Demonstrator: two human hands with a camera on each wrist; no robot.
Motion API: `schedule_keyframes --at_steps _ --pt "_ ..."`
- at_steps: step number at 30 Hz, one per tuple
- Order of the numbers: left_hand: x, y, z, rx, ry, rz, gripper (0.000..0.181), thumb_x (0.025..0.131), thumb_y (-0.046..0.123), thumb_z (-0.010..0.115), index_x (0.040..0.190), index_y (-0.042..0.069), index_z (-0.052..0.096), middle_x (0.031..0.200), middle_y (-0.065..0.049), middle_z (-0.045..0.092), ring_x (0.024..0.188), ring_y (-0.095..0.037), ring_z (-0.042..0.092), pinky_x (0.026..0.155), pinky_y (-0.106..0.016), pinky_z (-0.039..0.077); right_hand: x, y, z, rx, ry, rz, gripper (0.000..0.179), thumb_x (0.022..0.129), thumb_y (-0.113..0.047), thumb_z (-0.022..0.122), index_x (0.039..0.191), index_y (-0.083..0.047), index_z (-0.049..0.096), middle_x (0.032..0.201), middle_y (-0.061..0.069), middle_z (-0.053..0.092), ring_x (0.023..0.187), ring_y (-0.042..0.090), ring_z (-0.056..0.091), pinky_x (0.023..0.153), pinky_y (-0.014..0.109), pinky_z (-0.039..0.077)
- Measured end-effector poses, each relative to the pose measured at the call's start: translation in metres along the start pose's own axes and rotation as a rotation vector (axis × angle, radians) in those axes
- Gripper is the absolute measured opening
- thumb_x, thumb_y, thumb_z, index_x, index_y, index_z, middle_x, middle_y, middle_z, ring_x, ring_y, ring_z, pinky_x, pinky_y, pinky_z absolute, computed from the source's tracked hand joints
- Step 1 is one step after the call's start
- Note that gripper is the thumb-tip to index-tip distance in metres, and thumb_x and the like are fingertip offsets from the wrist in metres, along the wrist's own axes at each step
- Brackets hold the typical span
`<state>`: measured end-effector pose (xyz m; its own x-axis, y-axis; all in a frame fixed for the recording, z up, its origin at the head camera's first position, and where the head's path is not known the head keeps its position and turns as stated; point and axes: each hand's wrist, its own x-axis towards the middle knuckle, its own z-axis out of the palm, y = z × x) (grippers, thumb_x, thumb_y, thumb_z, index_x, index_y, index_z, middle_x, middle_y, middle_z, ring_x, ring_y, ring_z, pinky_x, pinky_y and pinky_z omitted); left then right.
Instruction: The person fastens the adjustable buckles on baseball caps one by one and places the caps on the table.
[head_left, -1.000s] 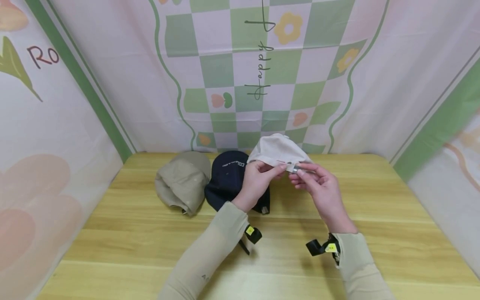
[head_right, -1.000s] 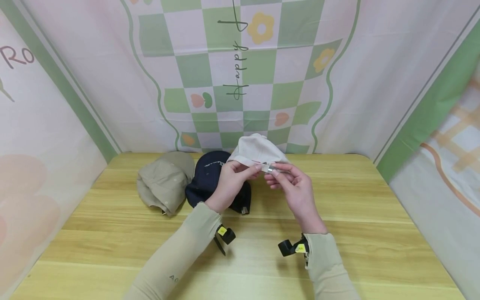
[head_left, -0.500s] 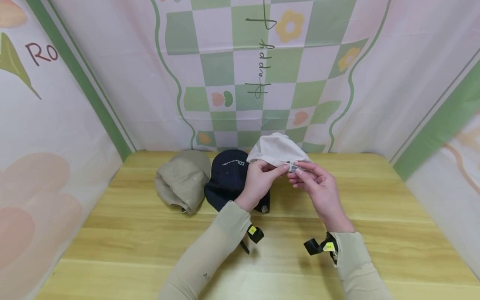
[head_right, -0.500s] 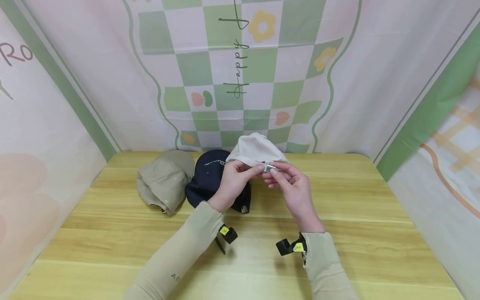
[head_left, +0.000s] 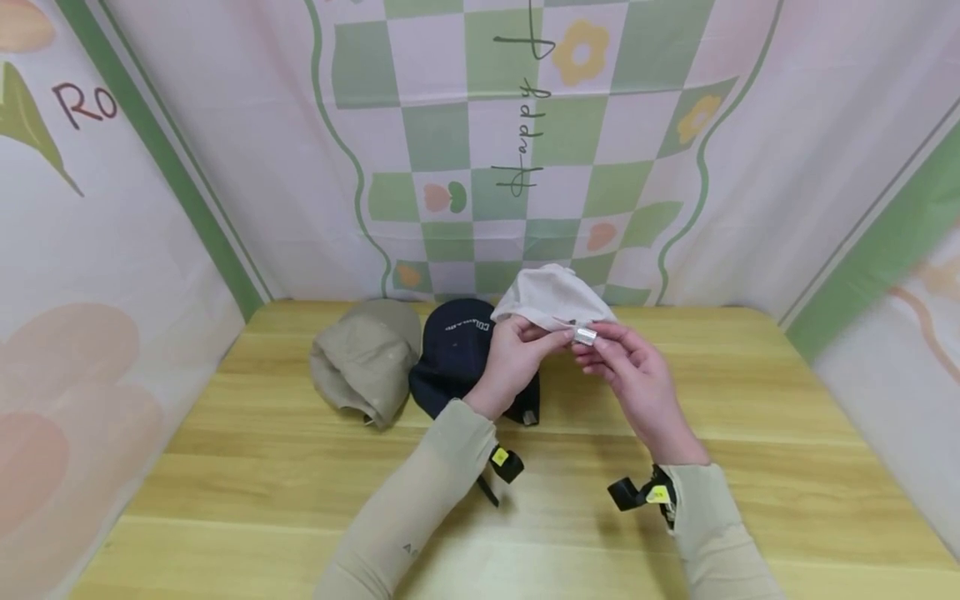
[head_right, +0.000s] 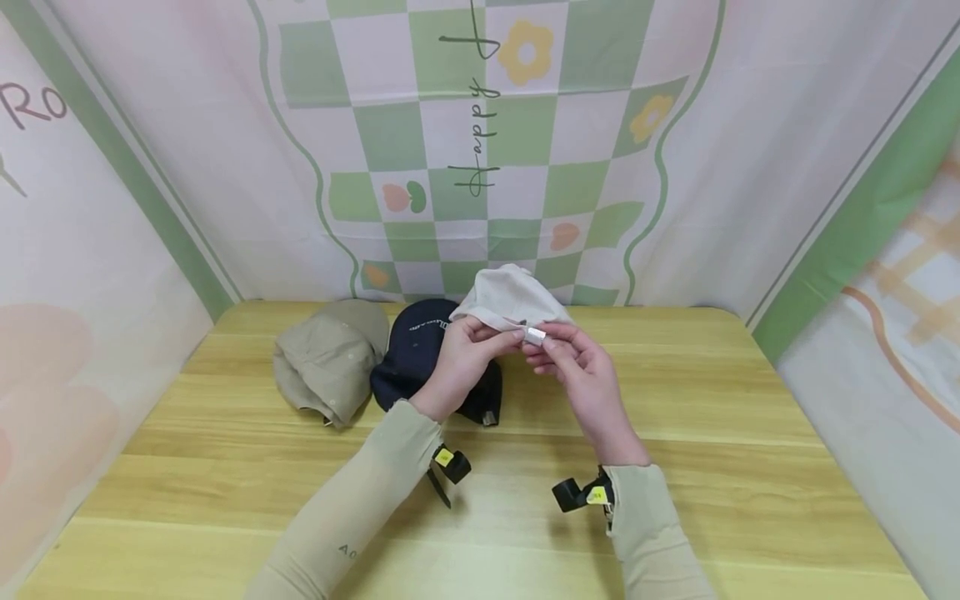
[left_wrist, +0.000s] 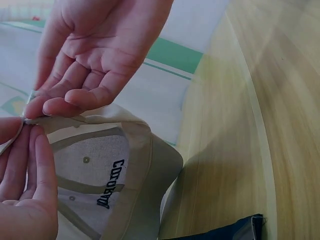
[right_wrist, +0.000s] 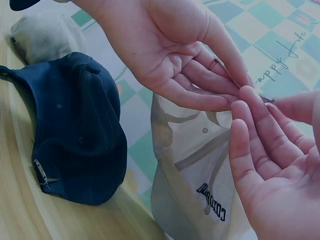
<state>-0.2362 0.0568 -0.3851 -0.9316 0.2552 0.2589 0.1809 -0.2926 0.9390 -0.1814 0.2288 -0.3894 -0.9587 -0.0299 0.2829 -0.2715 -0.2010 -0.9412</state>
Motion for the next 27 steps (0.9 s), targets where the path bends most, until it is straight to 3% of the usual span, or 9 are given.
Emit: schedule_keyframes --at_steps 6,13,27 --pt "-0.0013 0.0001 0.0008 0.009 0.006 0.017 0.017 0.089 -0.002 0.077 0.105 -0.009 0.072 0.095 -0.014 0.076 0.081 -0.014 0.071 0.079 -0.032 0.06 -0.0001 0.0013 0.0006 0.0 0.029 0.004 0.018 0.106 -0.012 0.058 0.116 0.002 0.058 0.105 0.009 0.069 0.095 0.018 0.068 0.081 0.026 0.057" --pt "-0.0019 0.0012 0.0013 0.006 -0.003 0.026 0.018 0.089 -0.003 0.076 0.105 -0.009 0.072 0.096 -0.014 0.076 0.081 -0.013 0.071 0.08 -0.032 0.06 -0.0008 0.0017 0.0004 0.034 0.026 0.01 0.019 0.108 -0.012 0.051 0.119 0.002 0.06 0.109 0.009 0.068 0.098 0.018 0.066 0.083 0.026 0.056" --pt "-0.003 0.0024 0.0008 0.038 -0.006 0.063 0.018 0.089 -0.003 0.077 0.104 -0.009 0.072 0.094 -0.014 0.075 0.081 -0.012 0.071 0.079 -0.03 0.059 0.0001 0.0007 0.0016 0.006 0.045 -0.003 0.016 0.105 -0.008 0.057 0.115 0.004 0.061 0.108 0.008 0.068 0.096 0.016 0.068 0.084 0.027 0.056"
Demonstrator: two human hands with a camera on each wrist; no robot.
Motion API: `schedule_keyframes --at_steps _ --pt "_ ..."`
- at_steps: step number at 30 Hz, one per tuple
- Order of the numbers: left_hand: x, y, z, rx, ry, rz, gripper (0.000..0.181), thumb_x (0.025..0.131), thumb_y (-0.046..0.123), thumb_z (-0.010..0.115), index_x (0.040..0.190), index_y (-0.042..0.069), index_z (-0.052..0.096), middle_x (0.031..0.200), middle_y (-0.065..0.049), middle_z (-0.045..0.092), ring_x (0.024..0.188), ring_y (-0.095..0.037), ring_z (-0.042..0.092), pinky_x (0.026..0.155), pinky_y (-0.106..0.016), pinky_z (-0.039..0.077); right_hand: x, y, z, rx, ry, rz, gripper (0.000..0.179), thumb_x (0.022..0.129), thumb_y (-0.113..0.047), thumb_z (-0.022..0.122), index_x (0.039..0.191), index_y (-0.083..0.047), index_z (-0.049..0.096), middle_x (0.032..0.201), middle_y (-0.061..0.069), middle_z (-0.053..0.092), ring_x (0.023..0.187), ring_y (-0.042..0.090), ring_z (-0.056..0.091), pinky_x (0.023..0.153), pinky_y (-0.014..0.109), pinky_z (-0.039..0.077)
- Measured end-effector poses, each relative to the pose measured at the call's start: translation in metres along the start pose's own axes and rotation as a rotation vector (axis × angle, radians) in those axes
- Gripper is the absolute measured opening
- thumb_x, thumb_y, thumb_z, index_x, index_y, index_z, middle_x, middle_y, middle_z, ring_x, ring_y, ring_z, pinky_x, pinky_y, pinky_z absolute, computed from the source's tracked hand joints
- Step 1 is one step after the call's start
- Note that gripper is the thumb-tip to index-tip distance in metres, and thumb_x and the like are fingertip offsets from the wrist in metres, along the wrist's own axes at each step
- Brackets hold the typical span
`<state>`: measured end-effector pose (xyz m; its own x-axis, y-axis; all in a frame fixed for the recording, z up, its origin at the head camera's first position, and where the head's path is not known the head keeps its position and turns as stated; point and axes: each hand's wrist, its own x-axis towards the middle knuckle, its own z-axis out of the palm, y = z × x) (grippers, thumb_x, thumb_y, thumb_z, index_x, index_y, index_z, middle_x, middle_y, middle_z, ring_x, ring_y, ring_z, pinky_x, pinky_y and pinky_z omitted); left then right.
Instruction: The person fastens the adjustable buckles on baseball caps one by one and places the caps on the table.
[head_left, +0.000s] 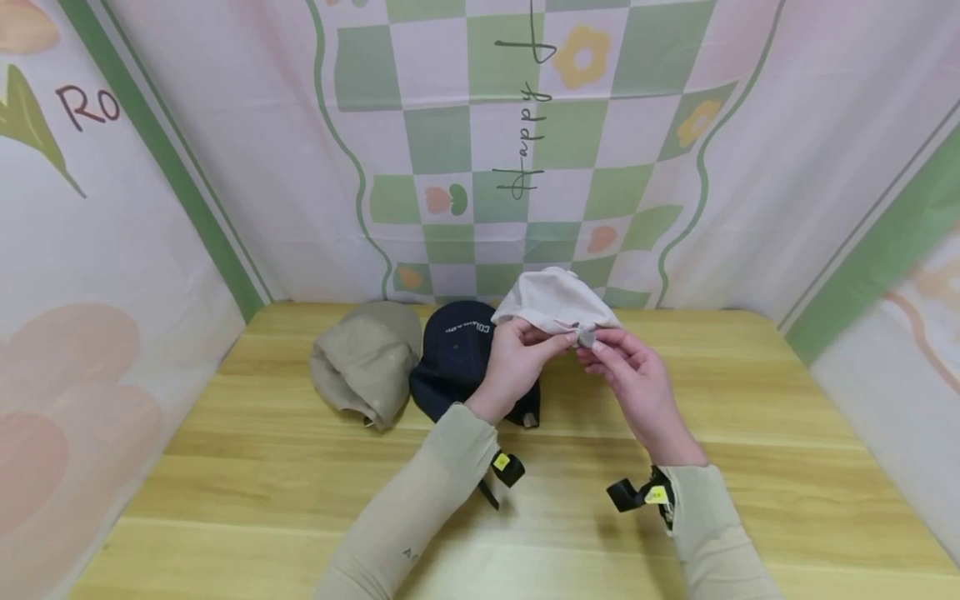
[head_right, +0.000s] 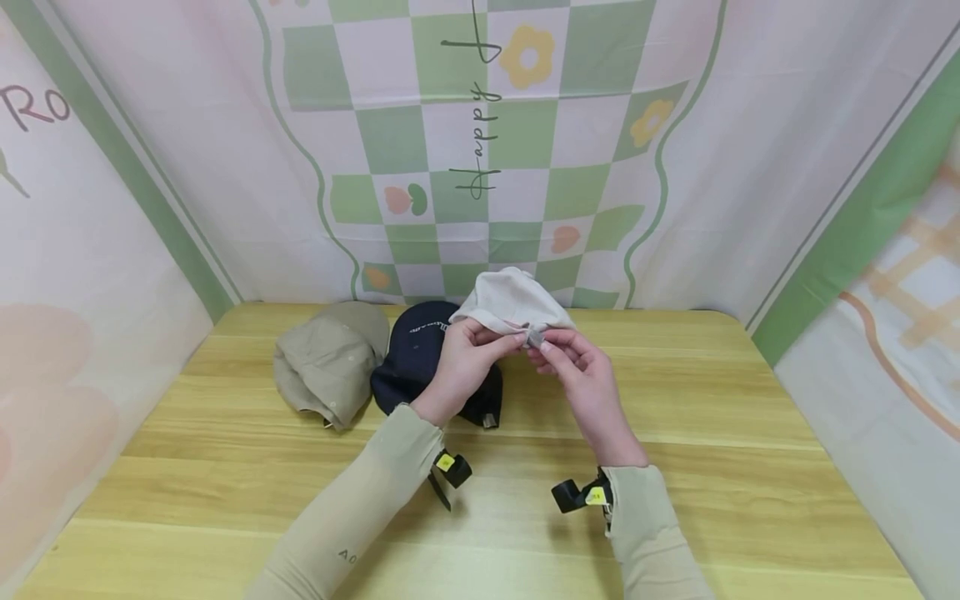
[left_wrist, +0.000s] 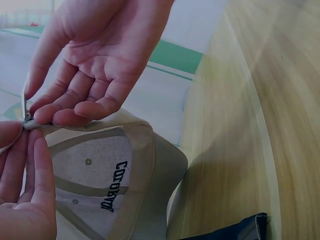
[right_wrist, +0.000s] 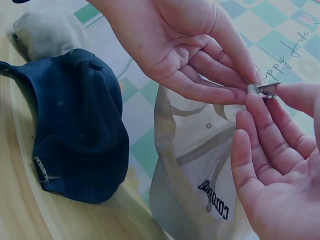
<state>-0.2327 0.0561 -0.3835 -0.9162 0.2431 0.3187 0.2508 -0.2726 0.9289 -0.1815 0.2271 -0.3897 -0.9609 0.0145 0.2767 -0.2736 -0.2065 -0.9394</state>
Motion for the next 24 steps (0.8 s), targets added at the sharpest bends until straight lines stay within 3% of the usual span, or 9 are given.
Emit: schedule_keyframes --at_steps 10,19,24 --pt "-0.0017 -0.0028 0.0014 0.036 -0.012 0.019 0.017 0.088 -0.002 0.078 0.103 -0.008 0.073 0.096 -0.012 0.075 0.087 -0.014 0.071 0.078 -0.026 0.057 0.0015 -0.003 0.002 -0.06 0.029 0.026 0.014 0.105 -0.007 0.057 0.111 0.004 0.061 0.102 0.005 0.068 0.093 0.016 0.067 0.082 0.026 0.056" --pt "-0.0023 -0.0005 0.0032 0.031 -0.022 0.023 0.016 0.089 0.0 0.078 0.103 -0.006 0.073 0.096 -0.009 0.075 0.088 -0.013 0.071 0.08 -0.028 0.058 0.0045 -0.0041 0.0037 -0.256 0.085 -0.01 0.02 0.106 -0.011 0.056 0.108 0.008 0.06 0.102 0.006 0.065 0.093 0.02 0.062 0.08 0.024 0.054" --pt "0.0015 0.0041 0.0038 -0.044 -0.003 -0.013 0.014 0.095 0.005 0.073 0.104 -0.005 0.073 0.098 -0.006 0.074 0.092 -0.014 0.069 0.086 -0.033 0.058 0.0057 -0.0042 0.0042 -0.315 0.116 -0.039 0.016 0.105 -0.008 0.056 0.104 0.008 0.061 0.104 0.008 0.065 0.091 0.018 0.062 0.078 0.023 0.054"
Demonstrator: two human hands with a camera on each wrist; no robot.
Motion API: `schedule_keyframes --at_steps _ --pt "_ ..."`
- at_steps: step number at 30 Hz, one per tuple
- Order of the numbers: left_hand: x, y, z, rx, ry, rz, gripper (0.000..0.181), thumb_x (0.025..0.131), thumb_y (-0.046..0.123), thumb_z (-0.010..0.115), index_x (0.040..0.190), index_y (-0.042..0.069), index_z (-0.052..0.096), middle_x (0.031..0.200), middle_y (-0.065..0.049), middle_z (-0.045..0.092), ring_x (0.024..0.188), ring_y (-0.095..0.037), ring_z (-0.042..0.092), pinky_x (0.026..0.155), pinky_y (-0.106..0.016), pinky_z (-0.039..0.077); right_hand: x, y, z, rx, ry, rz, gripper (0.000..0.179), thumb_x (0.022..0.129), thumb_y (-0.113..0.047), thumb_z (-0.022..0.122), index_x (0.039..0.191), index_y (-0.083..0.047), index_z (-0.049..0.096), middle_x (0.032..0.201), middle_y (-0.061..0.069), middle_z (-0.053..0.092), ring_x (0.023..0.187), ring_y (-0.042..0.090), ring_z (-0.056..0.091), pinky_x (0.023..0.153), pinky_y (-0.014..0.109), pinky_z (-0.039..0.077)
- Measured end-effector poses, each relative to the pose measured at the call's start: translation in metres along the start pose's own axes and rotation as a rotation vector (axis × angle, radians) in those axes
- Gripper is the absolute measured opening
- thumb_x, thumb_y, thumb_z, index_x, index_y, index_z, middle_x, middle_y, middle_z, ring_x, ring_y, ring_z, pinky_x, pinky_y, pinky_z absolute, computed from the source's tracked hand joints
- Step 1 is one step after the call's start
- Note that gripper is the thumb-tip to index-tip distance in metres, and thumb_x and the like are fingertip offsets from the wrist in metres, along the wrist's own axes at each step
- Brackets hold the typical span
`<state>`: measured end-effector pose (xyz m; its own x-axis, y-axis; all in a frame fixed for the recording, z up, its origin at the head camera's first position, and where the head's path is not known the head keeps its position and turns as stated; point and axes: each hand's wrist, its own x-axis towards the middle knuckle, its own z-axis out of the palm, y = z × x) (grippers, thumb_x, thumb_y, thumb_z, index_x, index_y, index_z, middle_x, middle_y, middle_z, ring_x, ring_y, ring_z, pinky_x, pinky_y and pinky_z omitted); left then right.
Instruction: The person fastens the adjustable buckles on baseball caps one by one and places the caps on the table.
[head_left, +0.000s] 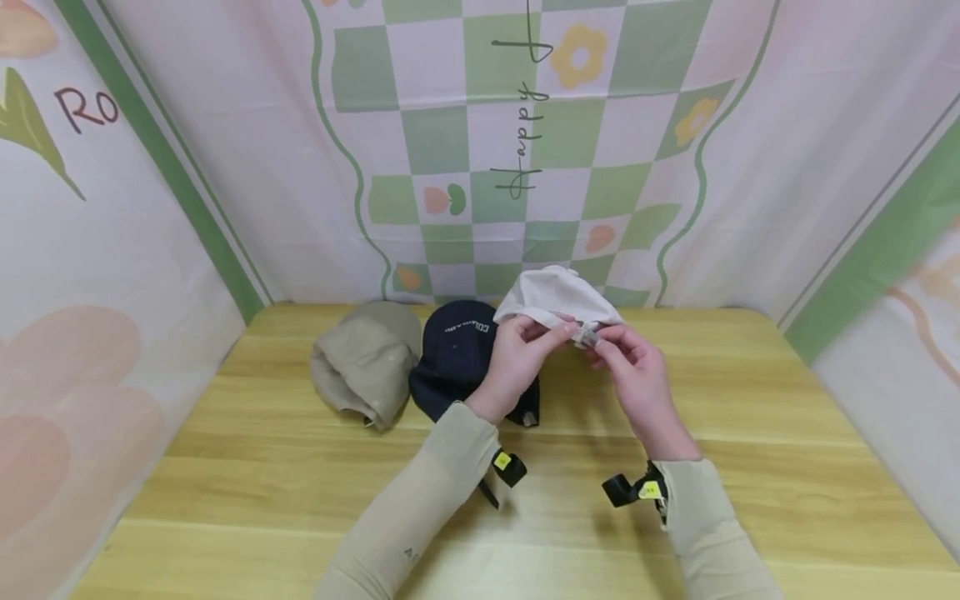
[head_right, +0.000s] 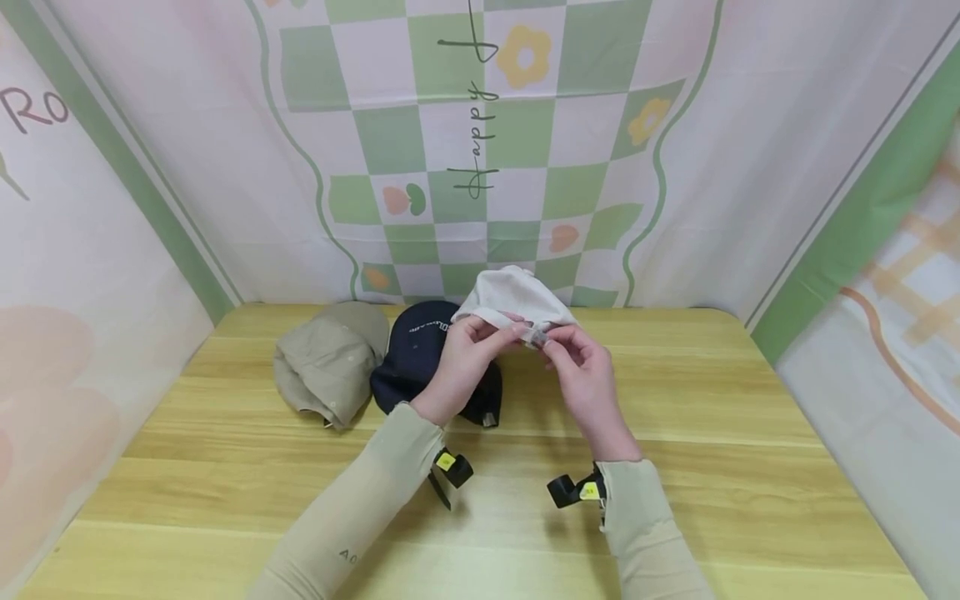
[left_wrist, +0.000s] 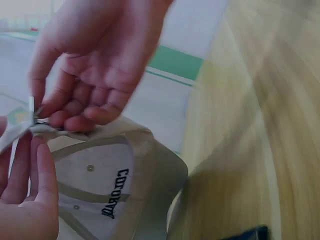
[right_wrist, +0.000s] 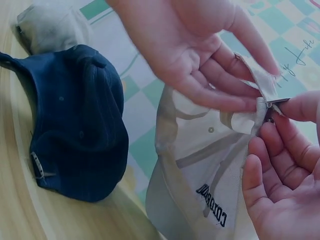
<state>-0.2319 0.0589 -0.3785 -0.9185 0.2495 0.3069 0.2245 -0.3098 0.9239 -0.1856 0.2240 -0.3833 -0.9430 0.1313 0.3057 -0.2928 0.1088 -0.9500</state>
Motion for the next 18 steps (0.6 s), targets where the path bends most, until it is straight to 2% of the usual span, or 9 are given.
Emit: schedule_keyframes --at_steps 3,6,9,14,18 --pt "0.004 0.005 -0.002 -0.098 0.012 -0.027 0.018 0.099 0.007 0.068 0.105 -0.01 0.07 0.099 -0.008 0.073 0.092 -0.016 0.069 0.09 -0.039 0.057 0.001 0.001 -0.001 -0.018 0.013 0.002 0.014 0.105 -0.006 0.056 0.102 0.006 0.062 0.104 0.01 0.065 0.09 0.019 0.062 0.077 0.022 0.054" --pt "0.006 0.011 -0.004 -0.163 -0.003 -0.055 0.023 0.103 0.01 0.063 0.105 -0.013 0.068 0.097 -0.011 0.071 0.091 -0.017 0.069 0.092 -0.041 0.056 0.001 0.001 -0.002 -0.024 0.023 0.008 0.014 0.105 -0.006 0.056 0.102 0.006 0.062 0.103 0.009 0.065 0.09 0.021 0.062 0.076 0.022 0.054" --pt "0.005 0.017 -0.007 -0.201 -0.032 -0.089 0.03 0.106 0.016 0.057 0.103 -0.012 0.068 0.097 -0.011 0.071 0.091 -0.018 0.069 0.096 -0.044 0.054 0.001 0.001 -0.003 -0.025 0.03 0.014 0.016 0.105 -0.007 0.056 0.102 0.008 0.061 0.103 0.006 0.065 0.09 0.02 0.062 0.076 0.022 0.054" --pt "0.005 0.02 -0.011 -0.264 -0.067 -0.148 0.037 0.11 0.023 0.049 0.094 -0.004 0.069 0.097 -0.01 0.07 0.091 -0.018 0.069 0.102 -0.051 0.049 0.002 0.0 -0.006 -0.005 0.047 0.015 0.014 0.104 -0.006 0.055 0.102 0.006 0.061 0.104 0.005 0.063 0.09 0.018 0.061 0.078 0.023 0.054" --pt "0.005 0.02 -0.013 -0.247 -0.08 -0.179 0.036 0.111 0.024 0.045 0.096 -0.002 0.066 0.091 -0.009 0.071 0.09 -0.018 0.07 0.099 -0.045 0.051 0.002 0.0 -0.009 0.029 0.075 -0.003 0.011 0.103 -0.003 0.056 0.1 0.005 0.062 0.104 0.008 0.062 0.091 0.02 0.061 0.081 0.024 0.054"
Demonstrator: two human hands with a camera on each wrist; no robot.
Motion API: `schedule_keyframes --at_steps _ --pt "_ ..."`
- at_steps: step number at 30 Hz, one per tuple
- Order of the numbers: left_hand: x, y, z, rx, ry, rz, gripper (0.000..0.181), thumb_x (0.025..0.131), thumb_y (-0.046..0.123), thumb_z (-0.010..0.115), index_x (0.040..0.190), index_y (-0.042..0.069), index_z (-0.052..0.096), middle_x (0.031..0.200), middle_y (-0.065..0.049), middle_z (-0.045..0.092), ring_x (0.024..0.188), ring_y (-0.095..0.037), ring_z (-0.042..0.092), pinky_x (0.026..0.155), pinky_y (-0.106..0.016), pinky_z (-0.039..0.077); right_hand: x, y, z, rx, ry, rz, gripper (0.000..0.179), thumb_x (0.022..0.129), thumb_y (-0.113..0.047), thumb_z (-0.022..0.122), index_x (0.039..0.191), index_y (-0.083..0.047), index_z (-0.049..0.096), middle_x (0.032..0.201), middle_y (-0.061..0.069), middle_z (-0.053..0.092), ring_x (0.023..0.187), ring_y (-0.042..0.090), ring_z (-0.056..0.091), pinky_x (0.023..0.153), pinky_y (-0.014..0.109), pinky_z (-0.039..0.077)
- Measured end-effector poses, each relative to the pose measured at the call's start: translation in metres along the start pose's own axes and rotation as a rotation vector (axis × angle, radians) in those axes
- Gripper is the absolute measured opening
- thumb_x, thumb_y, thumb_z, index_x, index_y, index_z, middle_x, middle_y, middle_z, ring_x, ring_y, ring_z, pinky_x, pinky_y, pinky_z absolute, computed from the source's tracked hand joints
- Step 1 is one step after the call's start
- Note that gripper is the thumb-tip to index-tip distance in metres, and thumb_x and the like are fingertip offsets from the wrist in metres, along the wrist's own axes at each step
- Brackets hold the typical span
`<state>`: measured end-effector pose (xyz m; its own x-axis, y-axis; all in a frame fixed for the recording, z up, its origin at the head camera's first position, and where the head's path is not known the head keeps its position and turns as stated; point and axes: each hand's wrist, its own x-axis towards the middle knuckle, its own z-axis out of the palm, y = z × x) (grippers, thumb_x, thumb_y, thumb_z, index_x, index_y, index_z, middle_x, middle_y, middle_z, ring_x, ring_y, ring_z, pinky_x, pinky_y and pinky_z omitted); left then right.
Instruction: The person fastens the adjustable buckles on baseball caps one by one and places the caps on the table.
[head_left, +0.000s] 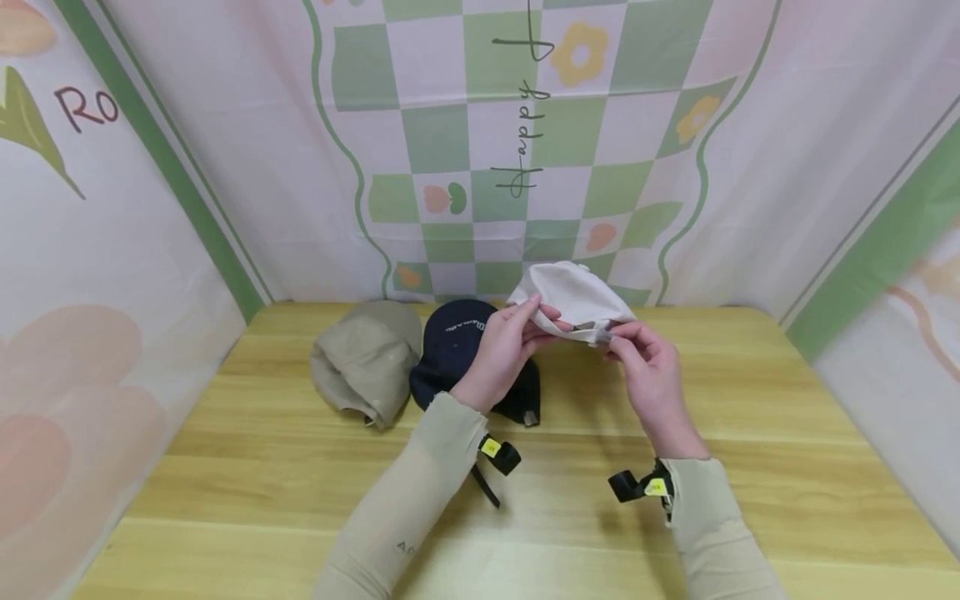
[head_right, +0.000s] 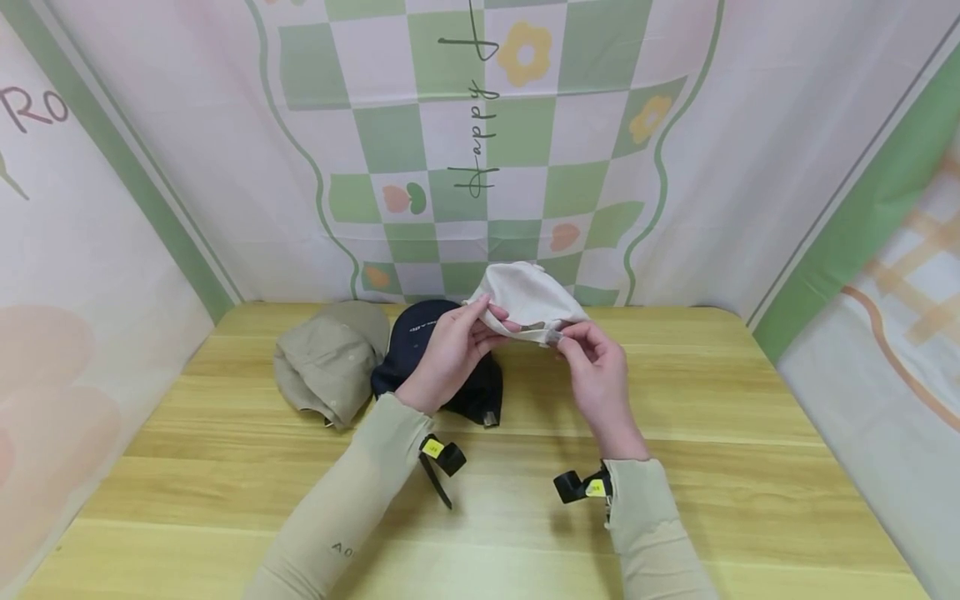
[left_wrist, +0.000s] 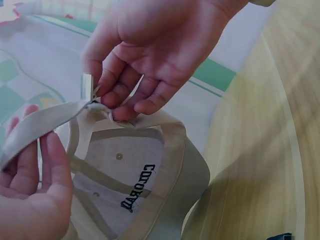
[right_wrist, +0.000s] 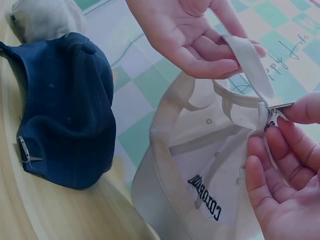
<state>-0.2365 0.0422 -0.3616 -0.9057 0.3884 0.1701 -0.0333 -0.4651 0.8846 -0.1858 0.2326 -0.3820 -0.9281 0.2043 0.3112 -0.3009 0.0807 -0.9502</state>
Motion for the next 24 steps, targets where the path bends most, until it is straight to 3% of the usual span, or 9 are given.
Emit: schedule_keyframes --at_steps 7,12,15,24 --pt "-0.0021 -0.0014 -0.0029 0.052 0.002 -0.055 0.035 0.113 0.023 0.039 0.105 -0.004 0.061 0.085 -0.008 0.072 0.088 -0.018 0.071 0.099 -0.045 0.052 -0.0016 -0.0007 0.0002 0.023 0.023 -0.021 0.009 0.102 -0.001 0.056 0.099 0.003 0.063 0.104 0.01 0.063 0.091 0.017 0.062 0.084 0.025 0.055" --pt "-0.0019 -0.0025 -0.0044 0.057 0.031 -0.091 0.03 0.113 0.023 0.039 0.108 0.0 0.057 0.079 -0.008 0.071 0.081 -0.017 0.071 0.091 -0.037 0.056 -0.0027 -0.0017 0.0008 0.038 0.044 -0.025 0.008 0.102 0.0 0.056 0.099 0.0 0.064 0.103 0.009 0.064 0.091 0.017 0.063 0.085 0.026 0.054" --pt "-0.0004 -0.0028 -0.0047 0.036 0.058 -0.074 0.026 0.112 0.02 0.041 0.11 0.001 0.058 0.075 -0.006 0.07 0.077 -0.015 0.07 0.086 -0.034 0.057 -0.0023 -0.0017 0.0001 0.047 0.057 -0.027 0.007 0.102 0.0 0.057 0.1 0.001 0.064 0.101 0.008 0.065 0.09 0.018 0.063 0.084 0.025 0.054" --pt "0.0031 -0.0037 -0.0032 -0.061 0.153 0.063 0.027 0.109 0.012 0.05 0.122 -0.007 0.062 0.081 -0.005 0.07 0.076 -0.015 0.07 0.074 -0.027 0.057 -0.0004 0.0051 -0.006 0.093 0.126 0.014 0.008 0.1 0.005 0.056 0.097 0.006 0.063 0.094 0.007 0.066 0.081 0.017 0.06 0.072 0.022 0.053"
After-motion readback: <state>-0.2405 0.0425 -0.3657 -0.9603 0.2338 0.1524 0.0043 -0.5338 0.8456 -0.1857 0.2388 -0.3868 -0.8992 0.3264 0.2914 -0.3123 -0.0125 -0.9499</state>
